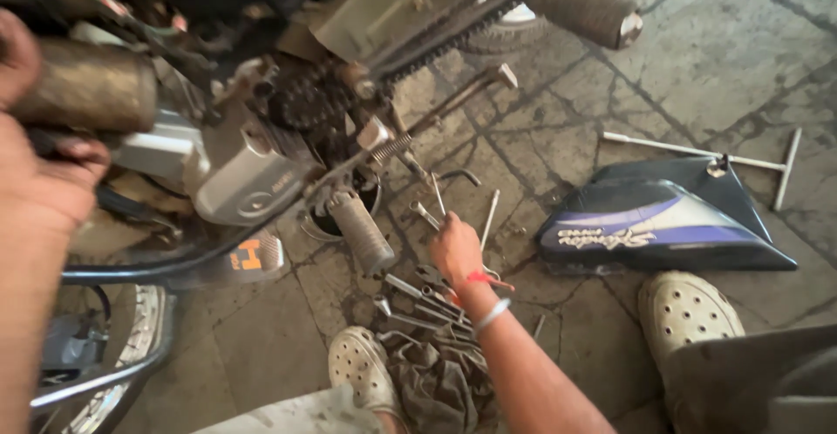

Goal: Cleaning and repairing an internal engine component of a motorcycle.

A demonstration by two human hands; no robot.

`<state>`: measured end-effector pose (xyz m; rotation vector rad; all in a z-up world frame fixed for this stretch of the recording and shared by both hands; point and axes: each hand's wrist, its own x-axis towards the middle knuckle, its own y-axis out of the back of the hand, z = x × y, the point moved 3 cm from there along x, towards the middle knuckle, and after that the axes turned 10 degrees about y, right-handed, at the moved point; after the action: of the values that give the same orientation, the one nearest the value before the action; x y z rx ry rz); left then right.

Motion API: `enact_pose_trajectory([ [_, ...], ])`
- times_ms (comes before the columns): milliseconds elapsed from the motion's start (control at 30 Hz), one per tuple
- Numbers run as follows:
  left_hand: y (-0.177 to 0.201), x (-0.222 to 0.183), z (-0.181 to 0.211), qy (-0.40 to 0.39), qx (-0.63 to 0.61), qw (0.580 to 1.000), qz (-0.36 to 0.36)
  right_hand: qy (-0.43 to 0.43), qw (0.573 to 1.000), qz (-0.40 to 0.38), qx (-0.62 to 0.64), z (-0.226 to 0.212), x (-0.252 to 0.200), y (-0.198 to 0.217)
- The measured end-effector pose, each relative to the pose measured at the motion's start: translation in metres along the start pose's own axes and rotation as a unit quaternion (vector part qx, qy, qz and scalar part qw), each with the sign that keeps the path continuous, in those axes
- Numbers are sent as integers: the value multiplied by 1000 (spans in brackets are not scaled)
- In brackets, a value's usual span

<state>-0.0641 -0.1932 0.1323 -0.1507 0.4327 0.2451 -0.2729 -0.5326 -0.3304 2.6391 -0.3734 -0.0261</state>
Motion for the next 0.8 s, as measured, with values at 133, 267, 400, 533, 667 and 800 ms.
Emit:
enact_pose_trajectory([
  [133,-91,-89,-30,-50,66,994,76,-102,992,57,35,6,-21,12],
  [267,-113,-107,-38,-72,83,990,92,-152,952,249,93,-23,-47,52],
  [400,-115,-111,-38,-79,83,988,105,-133,912,345,179,-54,-49,62],
  [533,-121,-116,-37,-75,76,986,125,12,885,343,314,-122,-26,86],
  [667,-122,-122,-37,-73,74,985,138,177,900,300,260,-231,-4,148],
  [800,-125,-121,-38,-77,75,985,134,153,924,223,270,-269,13,150],
])
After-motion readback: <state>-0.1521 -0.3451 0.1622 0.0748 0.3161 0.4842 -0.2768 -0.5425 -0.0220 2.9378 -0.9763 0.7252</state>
